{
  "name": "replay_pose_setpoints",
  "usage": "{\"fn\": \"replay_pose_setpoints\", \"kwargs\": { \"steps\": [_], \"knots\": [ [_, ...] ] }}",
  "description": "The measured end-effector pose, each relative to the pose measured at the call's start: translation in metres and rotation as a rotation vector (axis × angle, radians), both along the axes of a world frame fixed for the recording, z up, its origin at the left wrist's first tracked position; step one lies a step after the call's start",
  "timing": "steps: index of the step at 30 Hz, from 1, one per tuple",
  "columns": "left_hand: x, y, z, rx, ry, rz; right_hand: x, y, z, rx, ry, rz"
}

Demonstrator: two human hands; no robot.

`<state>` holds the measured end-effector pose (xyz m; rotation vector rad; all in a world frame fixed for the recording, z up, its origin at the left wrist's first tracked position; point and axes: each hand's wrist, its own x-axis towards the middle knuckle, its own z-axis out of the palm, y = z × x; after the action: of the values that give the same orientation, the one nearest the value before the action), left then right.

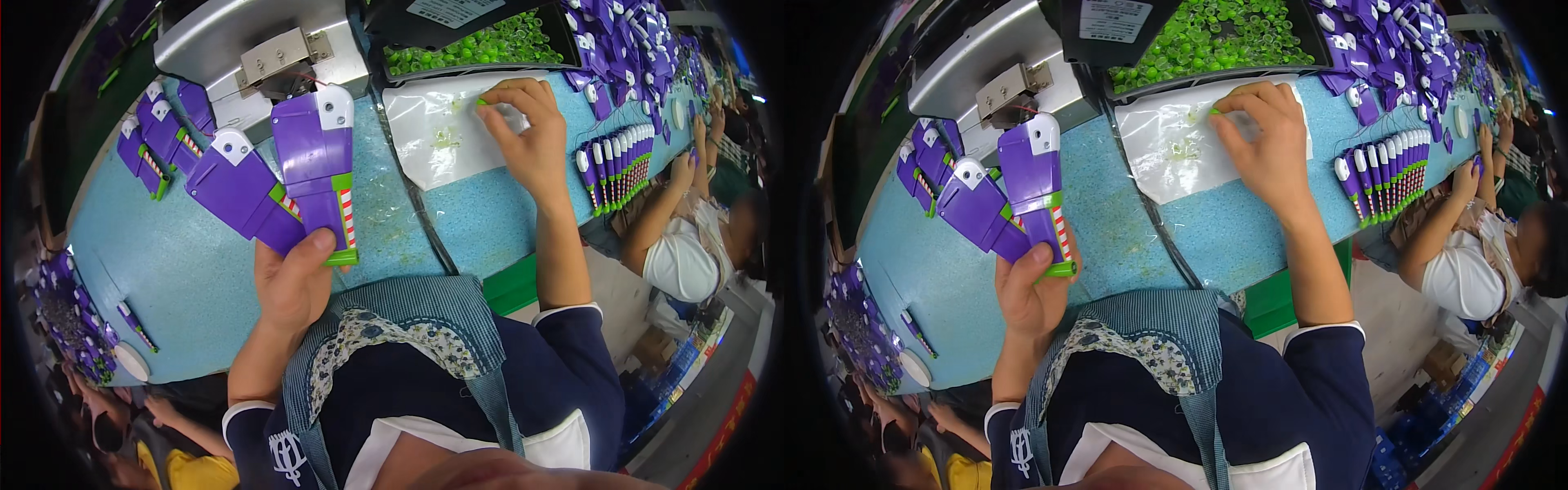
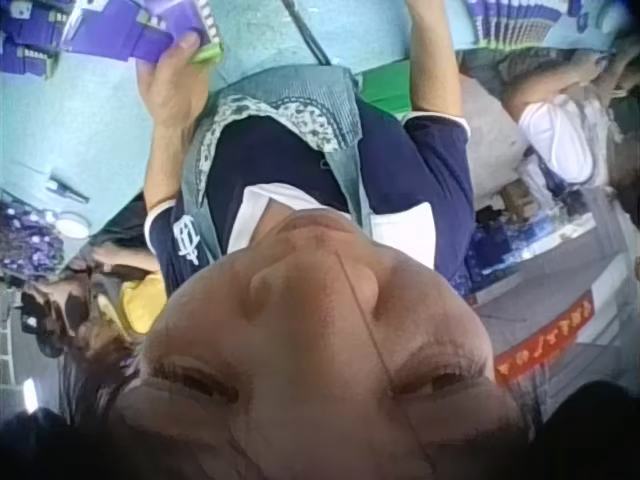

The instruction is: The person secures plastic toy components using an electric screwdriver, then attaches green caps to the components by hand.

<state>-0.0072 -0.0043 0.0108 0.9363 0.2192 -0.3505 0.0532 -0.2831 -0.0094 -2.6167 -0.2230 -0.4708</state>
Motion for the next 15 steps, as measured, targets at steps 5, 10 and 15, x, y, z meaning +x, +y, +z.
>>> {"fn": "replay_pose_setpoints", "kwargs": {
  "steps": [5, 10, 15],
  "knots": [
    [0.000, -0.002, -0.011, 0.169, -0.217, -0.089, -0.023, 0.026, 0.018, 0.739, 0.295, 0.104],
    [0.000, -0.014, -0.007, 0.427, -0.354, 0.024, -0.043, 0.060, 0.029, 1.021, 0.444, 0.264],
    [-0.004, -0.011, -0.004, 0.507, -0.473, 0.032, -0.050, 0.073, 0.029, 1.012, 0.462, 0.314]
  ]
}}
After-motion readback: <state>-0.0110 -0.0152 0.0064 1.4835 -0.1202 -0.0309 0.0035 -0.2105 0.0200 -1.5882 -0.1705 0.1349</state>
